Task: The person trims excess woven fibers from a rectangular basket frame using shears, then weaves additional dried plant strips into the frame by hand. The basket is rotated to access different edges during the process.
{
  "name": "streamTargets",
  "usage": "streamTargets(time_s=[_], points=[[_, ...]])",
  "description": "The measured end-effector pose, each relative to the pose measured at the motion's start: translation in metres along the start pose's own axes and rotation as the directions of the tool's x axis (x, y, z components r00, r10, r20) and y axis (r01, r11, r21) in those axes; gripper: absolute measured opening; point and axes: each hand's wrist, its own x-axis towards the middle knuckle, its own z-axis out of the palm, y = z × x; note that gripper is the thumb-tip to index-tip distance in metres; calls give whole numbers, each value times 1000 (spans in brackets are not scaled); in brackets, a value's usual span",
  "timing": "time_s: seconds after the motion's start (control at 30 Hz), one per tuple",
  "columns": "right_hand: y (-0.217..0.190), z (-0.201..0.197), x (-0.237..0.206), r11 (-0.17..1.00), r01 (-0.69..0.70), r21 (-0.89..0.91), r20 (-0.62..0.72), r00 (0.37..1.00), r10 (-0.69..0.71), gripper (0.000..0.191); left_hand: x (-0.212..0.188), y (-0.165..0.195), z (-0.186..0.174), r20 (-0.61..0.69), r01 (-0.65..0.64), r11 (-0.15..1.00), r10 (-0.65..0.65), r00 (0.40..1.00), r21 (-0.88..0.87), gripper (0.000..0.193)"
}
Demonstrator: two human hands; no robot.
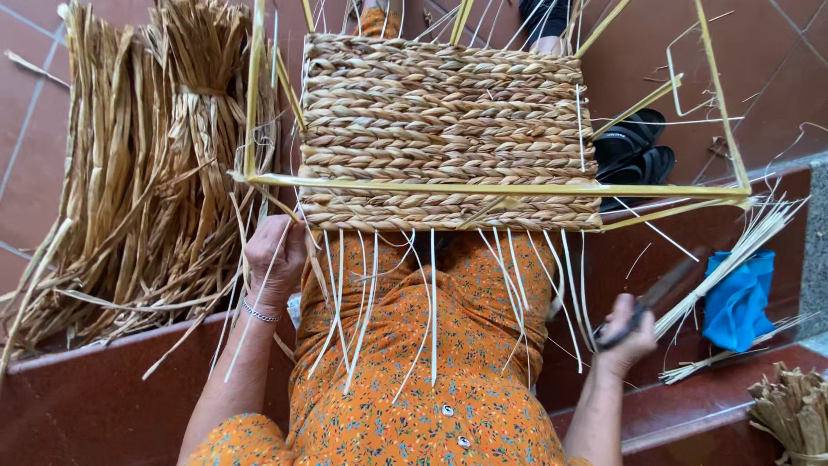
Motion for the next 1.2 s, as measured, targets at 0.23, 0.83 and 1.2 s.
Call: streamTargets(time_s=[0.23, 0.83, 1.2], points=[[56, 24, -24, 755, 339, -561, 78, 930, -359, 63, -17, -2, 8, 76, 301, 946, -293, 953, -122, 17], [-51, 31, 40, 987, 104, -123, 404, 913, -45, 48, -22, -15, 7, 261, 610, 483, -608, 750, -628, 29], [-98, 74, 59, 769, -331, 547, 648, 749, -138, 31, -13, -3, -5, 103, 347, 831, -338, 936, -435, 38]])
